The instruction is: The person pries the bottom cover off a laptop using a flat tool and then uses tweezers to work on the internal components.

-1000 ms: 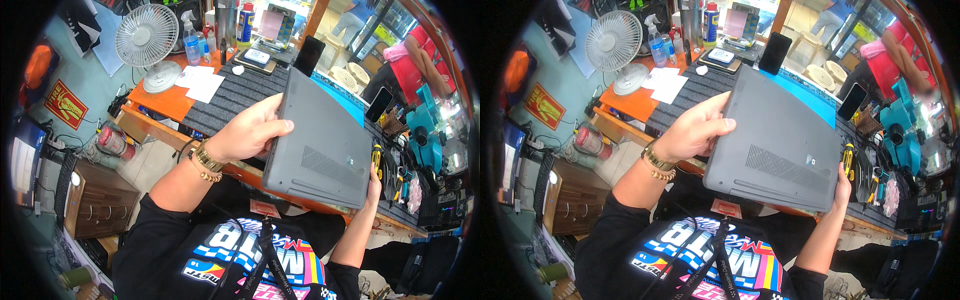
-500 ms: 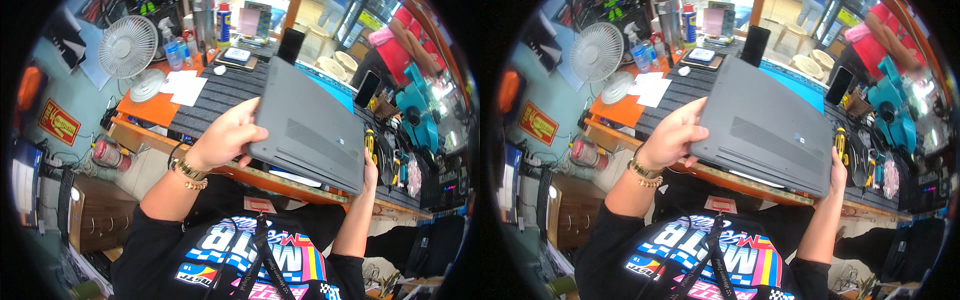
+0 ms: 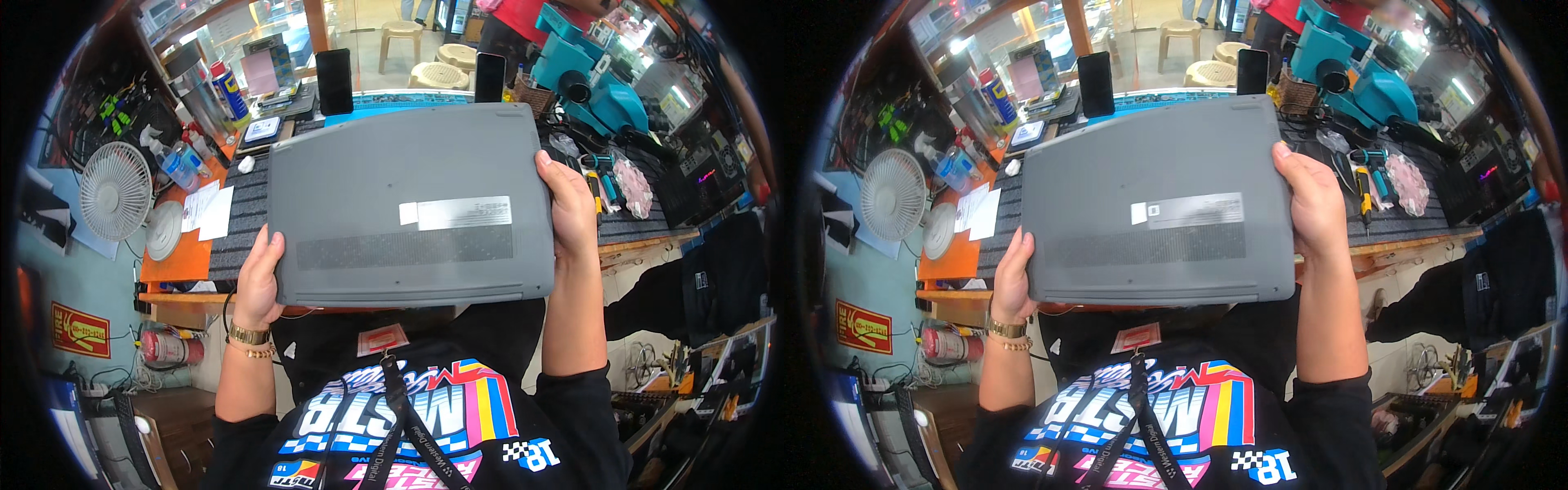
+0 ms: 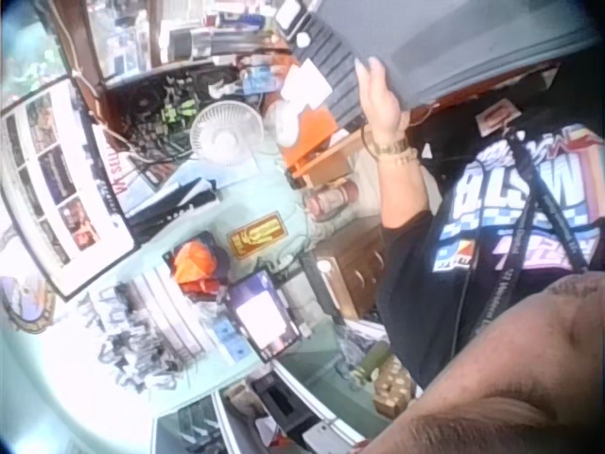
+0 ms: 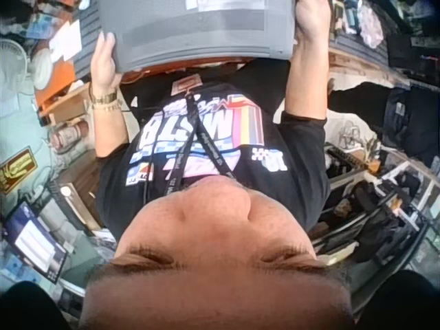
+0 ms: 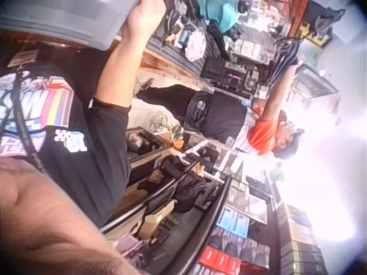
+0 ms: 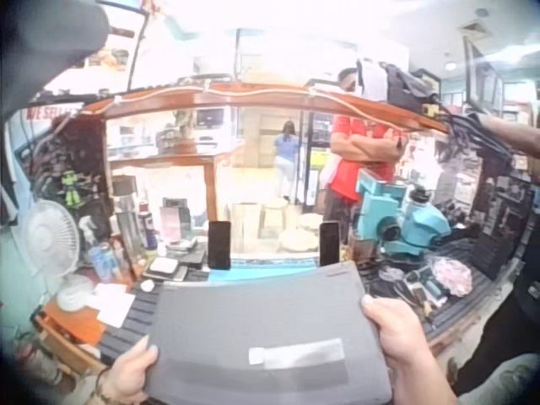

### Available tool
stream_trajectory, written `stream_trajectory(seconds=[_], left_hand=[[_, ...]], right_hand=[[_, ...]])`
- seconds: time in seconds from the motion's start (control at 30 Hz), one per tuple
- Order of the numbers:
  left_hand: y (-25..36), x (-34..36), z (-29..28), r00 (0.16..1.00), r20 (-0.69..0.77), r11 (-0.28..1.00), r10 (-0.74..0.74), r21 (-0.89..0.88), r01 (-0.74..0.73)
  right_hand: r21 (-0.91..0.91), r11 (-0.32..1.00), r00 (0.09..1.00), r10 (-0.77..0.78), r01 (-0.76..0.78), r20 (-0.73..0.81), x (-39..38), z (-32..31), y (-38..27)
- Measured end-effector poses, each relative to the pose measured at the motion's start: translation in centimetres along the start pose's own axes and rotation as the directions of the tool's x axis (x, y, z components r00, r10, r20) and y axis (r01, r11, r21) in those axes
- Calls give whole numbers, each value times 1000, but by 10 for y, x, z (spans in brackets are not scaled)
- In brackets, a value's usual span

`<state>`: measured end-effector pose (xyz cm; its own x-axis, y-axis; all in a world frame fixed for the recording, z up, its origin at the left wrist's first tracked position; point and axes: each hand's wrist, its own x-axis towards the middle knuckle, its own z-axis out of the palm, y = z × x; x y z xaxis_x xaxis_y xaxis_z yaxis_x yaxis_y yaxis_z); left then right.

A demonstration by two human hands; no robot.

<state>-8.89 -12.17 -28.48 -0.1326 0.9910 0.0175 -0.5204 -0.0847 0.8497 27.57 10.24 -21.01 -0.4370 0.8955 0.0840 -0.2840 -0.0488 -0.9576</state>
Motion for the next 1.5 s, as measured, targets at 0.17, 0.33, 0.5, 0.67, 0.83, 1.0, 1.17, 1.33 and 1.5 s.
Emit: stream_trajectory(seconds=[0.17, 0.33, 0.5, 0.67, 0.83, 1.0, 1.17, 1.33, 1.5], left_hand=[[-19, 4, -33, 975, -223, 1000, 9, 2, -8], [-19, 3, -42, 968, -247, 997, -50, -63, 35], [-19, 1, -39, 957, -290, 998, -24, -69, 5], [-14, -4, -26, 934, -354, 996, 41, -56, -64], [-7, -11, 0, 922, -370, 984, 115, -82, -156], [2, -11, 21, 897, -394, 974, 202, -16, -226], [6, -13, 25, 860, -393, 940, 325, 31, -340], [5, -15, 27, 851, -381, 926, 361, 34, -377], [-2, -13, 33, 837, -371, 905, 401, 17, -426]], right_hand=[[87, 995, 988, -63, 51, 140, -23, 33, -23], [-21, 1000, 931, 5, 2, 366, -36, 49, -52], [-179, 976, 919, -41, 120, 393, -45, 61, -54], [-69, 990, 947, -100, 127, 307, -30, 62, -41], [-121, 992, 934, 3, 43, 358, -44, 50, -55], [-150, 976, 970, -128, 160, 205, -43, 52, -51], [-30, 978, 966, -200, 208, 166, -44, 47, -49], [231, 957, 928, -239, 175, 285, -39, 44, -45], [165, 952, 927, -291, 257, 235, -49, 60, -33]])
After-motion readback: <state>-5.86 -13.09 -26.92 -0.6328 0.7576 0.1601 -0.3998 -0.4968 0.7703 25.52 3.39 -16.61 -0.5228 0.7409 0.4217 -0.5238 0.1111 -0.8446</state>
